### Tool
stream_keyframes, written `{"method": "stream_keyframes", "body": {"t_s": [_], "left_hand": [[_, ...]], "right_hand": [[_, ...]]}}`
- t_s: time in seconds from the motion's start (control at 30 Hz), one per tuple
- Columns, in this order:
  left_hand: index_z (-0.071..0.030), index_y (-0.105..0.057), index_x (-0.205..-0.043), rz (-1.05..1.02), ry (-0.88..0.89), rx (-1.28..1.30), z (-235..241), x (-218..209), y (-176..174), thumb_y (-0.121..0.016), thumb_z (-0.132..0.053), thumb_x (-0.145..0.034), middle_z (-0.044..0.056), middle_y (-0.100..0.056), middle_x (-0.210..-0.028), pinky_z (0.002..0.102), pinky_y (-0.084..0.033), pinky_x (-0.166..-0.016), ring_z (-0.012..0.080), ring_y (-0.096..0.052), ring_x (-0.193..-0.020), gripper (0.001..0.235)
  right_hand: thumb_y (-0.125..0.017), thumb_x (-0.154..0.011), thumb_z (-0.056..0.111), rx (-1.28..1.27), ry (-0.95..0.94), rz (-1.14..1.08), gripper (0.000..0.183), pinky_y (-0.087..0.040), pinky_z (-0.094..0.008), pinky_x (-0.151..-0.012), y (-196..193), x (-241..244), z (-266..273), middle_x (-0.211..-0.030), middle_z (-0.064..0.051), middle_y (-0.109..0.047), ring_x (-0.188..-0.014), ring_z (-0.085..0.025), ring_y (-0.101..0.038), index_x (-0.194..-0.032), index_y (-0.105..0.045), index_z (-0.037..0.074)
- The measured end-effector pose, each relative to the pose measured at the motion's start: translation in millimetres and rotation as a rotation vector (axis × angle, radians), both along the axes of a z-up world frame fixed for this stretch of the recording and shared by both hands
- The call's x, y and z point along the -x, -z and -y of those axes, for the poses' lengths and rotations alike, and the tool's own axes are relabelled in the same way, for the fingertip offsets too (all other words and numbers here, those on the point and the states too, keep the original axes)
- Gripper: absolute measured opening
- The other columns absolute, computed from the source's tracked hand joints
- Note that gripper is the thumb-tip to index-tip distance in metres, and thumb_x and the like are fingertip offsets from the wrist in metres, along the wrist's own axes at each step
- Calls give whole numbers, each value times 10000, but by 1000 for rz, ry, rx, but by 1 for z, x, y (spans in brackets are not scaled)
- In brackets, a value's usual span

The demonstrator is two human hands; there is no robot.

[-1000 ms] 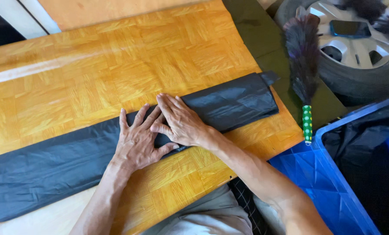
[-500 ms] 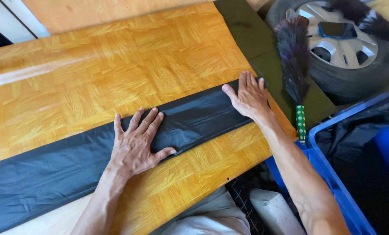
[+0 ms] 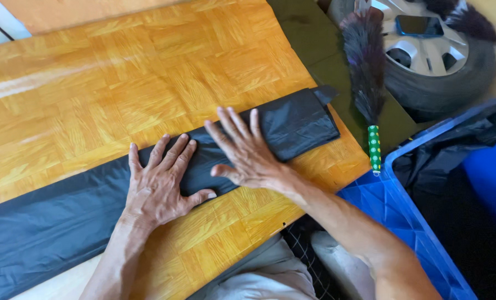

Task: The person unfolds a black bag on a wooden table, smooths it out, and uses a feather duster to wipe the surface. They then fold the bag into a long, narrow strip and place it on top of another folded bag.

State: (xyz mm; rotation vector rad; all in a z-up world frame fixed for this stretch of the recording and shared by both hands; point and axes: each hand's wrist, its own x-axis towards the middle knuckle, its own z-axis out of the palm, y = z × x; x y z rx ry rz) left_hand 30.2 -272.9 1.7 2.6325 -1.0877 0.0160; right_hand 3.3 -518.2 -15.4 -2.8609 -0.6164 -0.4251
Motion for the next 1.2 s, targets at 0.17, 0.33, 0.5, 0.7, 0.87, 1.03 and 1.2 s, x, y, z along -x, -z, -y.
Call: {"method": "stream_keyframes", "body": {"t_s": [0.17, 0.33, 0.5, 0.7, 0.87, 1.03, 1.2], "left_hand": [[-278, -283, -1615, -7, -25, -134, 4, 1, -12, -560, -846, -736, -49, -283, -1674, 742, -66, -1162, 277, -219, -1542, 1083], [-285, -277, -1618, -26, -49, -173, 6, 1, -18, -584, -840, -726, -59, -285, -1673, 741, -57, -1166, 269, -219, -1545, 1095], [-261, -221, -1632, -52, -23, -164, 4, 2, -15, -605, -845, -710, -52, -249, -1685, 735, -51, -1170, 253, -193, -1546, 1157], [44, 34, -1621, 73, -15, 103, -1, 1, 8, -668, -757, -722, 248, -95, -1706, 692, -86, -1199, 361, -162, -1569, 1394], [27, -12, -1627, 31, -35, 60, -1, 1, 8, -668, -801, -671, 234, -101, -1700, 665, -65, -1214, 348, -164, -1564, 1425], [-140, -186, -1642, -30, -56, -118, 4, -1, -10, -645, -894, -658, 79, -219, -1688, 684, -49, -1205, 285, -190, -1553, 1322], [-198, -198, -1637, -78, -88, -173, 5, 2, -16, -632, -904, -659, 23, -223, -1687, 678, -51, -1212, 243, -189, -1554, 1282]], "right_hand": [[-165, -954, 785, 92, 210, -62, 1004, 12, -795, -1118, -10, 19, 102, -1661, -332, -121, -1529, -521, -102, -1645, -184, 57], [-198, -1056, 608, 5, 387, -251, 806, 35, -790, -1121, -8, 28, 149, -1690, -267, -59, -1539, -469, -84, -1657, -137, 73], [-185, -1049, 668, -112, 262, 78, 886, 68, -725, -1155, -46, 21, 76, -1658, -343, -121, -1536, -506, -154, -1630, -196, -2], [-311, -981, 728, -448, -181, -115, 981, -187, -641, -1228, -8, -13, -68, -1587, -354, -310, -1484, -496, -316, -1602, -213, -26], [-345, -980, 717, -91, -104, -134, 993, -164, -597, -1239, 4, -17, -45, -1595, -349, -289, -1510, -476, -266, -1574, -234, -71], [-341, -1025, 672, 19, 139, -246, 961, -164, -618, -1221, -9, -9, 58, -1601, -385, -242, -1504, -510, -231, -1579, -207, -101], [-214, -1050, 701, 127, 469, -355, 938, -39, -564, -1254, -7, -5, 129, -1641, -325, -212, -1550, -420, -171, -1596, -219, -63]]}}
